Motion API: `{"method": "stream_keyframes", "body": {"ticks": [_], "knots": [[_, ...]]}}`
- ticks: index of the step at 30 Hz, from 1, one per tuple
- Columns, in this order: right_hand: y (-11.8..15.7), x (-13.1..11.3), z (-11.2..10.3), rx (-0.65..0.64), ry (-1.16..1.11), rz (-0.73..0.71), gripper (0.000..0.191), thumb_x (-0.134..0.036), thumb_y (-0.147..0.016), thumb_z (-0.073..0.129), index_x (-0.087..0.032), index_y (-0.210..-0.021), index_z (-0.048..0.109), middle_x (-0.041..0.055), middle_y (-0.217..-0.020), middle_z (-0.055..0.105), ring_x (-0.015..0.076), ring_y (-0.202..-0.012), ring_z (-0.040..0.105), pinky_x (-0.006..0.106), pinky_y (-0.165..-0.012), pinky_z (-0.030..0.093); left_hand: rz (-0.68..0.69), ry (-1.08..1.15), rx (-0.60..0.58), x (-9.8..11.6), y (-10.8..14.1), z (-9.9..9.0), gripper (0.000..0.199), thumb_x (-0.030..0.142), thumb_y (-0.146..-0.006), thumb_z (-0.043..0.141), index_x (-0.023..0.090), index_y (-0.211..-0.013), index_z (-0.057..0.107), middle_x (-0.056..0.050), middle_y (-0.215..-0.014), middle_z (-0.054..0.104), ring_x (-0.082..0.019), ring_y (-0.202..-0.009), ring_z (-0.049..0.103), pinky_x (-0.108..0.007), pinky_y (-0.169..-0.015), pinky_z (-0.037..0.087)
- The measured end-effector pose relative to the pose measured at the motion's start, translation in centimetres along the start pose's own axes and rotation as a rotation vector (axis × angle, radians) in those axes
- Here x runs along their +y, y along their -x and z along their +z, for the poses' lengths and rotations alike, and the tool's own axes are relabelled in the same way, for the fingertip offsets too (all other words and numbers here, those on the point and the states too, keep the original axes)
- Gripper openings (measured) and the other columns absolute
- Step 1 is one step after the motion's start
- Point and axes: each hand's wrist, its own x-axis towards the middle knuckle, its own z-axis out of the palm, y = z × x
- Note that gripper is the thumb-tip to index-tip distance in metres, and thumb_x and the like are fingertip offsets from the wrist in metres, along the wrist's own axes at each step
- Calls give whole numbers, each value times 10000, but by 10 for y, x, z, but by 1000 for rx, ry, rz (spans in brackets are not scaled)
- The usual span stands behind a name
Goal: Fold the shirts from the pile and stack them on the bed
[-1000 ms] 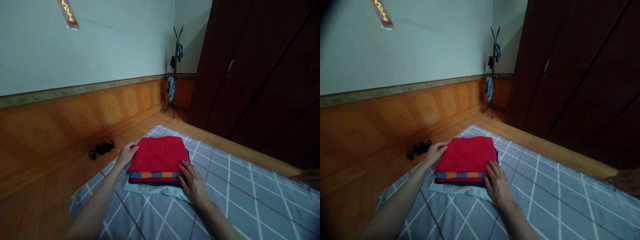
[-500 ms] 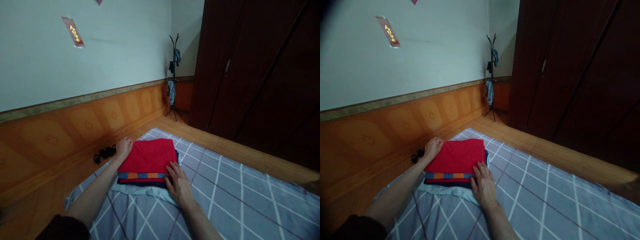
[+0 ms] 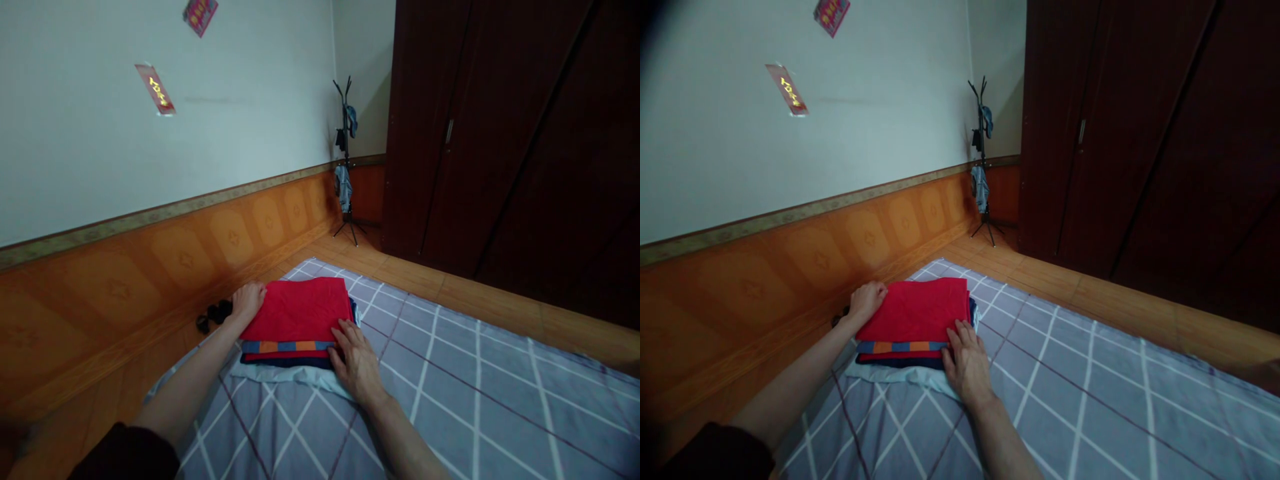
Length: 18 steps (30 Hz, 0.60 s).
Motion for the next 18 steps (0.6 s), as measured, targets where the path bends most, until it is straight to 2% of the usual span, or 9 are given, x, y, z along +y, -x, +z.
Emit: {"method": "stream_keyframes", "body": {"ticks": [5,8,11,13,15,16,18], "knots": [[1,3,2,15,-12,-1,377,-207,-855,498,-123,-1210,588,145,-1321,516,287,-1268,403,439,-1012,388,64,283,57,26,4,-16,239,350,-900,398,190,-917,576,-58,-954,648,-192,-946,591,-285,-836,418],[2,4,4,29,-39,0,377,-206,-850,500,-121,-1206,591,148,-1321,516,294,-1271,399,449,-1012,385,49,463,5,37,16,-14,320,433,-882,399,166,-932,568,-60,-925,659,-184,-890,613,-275,-773,460],[3,5,7,51,-72,4,377,-212,-844,509,-121,-1200,594,151,-1321,517,298,-1268,403,461,-1010,386,32,590,-155,43,37,-9,379,515,-689,639,148,-774,598,-30,-683,660,-202,-670,632,-282,-606,480],[3,6,7,61,-80,0,398,-234,-838,526,-120,-1215,580,151,-1321,517,298,-1264,407,464,-1013,385,36,657,-232,49,48,-18,392,496,-562,736,149,-665,585,-4,-564,628,-189,-541,603,-272,-515,460],[2,6,6,98,-120,2,455,-283,-837,544,-121,-1263,535,153,-1325,509,292,-1260,409,467,-1026,372,49,728,-231,58,53,-46,387,506,-579,715,155,-668,577,6,-571,633,-163,-510,587,-253,-490,449],[2,6,5,136,-162,13,494,-314,-841,548,-122,-1294,502,155,-1324,506,287,-1254,414,470,-1031,366,64,775,-195,64,52,-67,378,510,-623,682,157,-710,582,7,-608,648,-149,-522,590,-241,-495,452],[0,6,2,248,-285,65,555,-370,-846,548,-132,-1337,446,157,-1309,508,276,-1235,429,474,-1036,357,113,870,-75,80,47,-122,336,471,-672,662,173,-802,579,36,-663,656,-106,-534,578,-201,-509,453]]}}
